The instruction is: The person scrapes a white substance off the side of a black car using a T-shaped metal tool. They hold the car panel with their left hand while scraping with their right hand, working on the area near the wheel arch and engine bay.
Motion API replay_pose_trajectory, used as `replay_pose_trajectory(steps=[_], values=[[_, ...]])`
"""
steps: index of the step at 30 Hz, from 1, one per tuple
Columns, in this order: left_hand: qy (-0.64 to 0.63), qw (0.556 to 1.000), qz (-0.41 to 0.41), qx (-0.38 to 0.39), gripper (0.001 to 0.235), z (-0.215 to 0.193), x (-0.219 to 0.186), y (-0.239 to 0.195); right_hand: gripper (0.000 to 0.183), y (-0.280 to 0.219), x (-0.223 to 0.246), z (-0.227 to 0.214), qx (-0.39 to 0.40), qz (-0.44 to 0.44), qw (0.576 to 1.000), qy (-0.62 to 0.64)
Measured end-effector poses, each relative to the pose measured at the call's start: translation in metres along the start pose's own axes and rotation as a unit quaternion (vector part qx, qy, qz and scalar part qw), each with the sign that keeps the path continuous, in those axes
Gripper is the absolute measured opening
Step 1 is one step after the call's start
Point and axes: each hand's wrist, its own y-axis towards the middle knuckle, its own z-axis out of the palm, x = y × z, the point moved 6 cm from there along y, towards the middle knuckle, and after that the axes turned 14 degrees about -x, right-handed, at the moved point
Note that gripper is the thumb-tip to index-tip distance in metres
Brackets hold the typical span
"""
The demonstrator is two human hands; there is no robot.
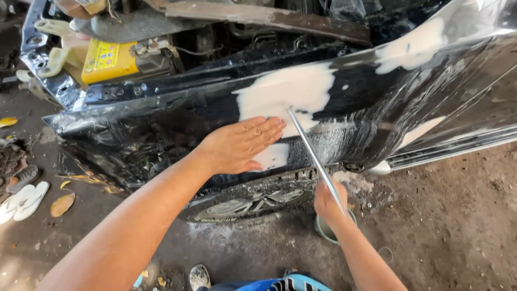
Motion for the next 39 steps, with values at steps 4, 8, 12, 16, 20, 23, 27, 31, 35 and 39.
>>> replay_pose_trajectory(steps=[4, 8, 12, 16, 20, 23, 27, 31, 35, 39], values=[[-0.052, 0.998, -0.023, 0.033, 0.093, 0.001, 0.003, 0.0, 0.035, 0.0, 0.011, -0.008, 0.009, 0.054, 0.993, -0.106], [0.016, 1.0, 0.002, -0.023, 0.09, -0.003, 0.0, -0.001, 0.037, -0.011, -0.018, -0.01, -0.072, 0.001, 0.991, 0.109], [-0.013, 1.0, -0.01, 0.011, 0.091, 0.001, -0.001, -0.001, 0.033, -0.008, -0.011, -0.003, 0.014, 0.076, 0.992, -0.099], [0.007, 1.0, -0.005, 0.007, 0.091, -0.002, 0.001, 0.0, 0.031, -0.017, -0.023, 0.002, 0.053, 0.029, 0.989, -0.138], [0.04, 0.999, 0.005, 0.018, 0.091, -0.011, 0.005, -0.008, 0.032, 0.004, -0.003, -0.011, 0.046, 0.091, 0.982, -0.161], [-0.037, 0.996, -0.053, 0.066, 0.094, -0.025, 0.014, -0.031, 0.038, -0.035, -0.029, -0.073, -0.01, 0.193, 0.977, -0.087], [0.125, 0.991, 0.001, 0.039, 0.098, -0.037, 0.038, -0.025, 0.043, -0.059, -0.038, -0.12, -0.108, 0.317, 0.938, 0.084], [0.157, 0.985, 0.051, 0.038, 0.108, -0.012, 0.038, 0.037, 0.042, -0.057, -0.025, -0.123, -0.131, 0.333, 0.925, 0.132], [0.212, 0.973, 0.091, 0.021, 0.116, 0.01, 0.025, 0.094, 0.04, -0.051, 0.003, -0.103, -0.136, 0.325, 0.92, 0.169], [0.223, 0.97, 0.096, 0.035, 0.117, 0.026, 0.016, 0.127, 0.043, -0.04, 0.024, -0.08, -0.12, 0.287, 0.946, 0.097]])
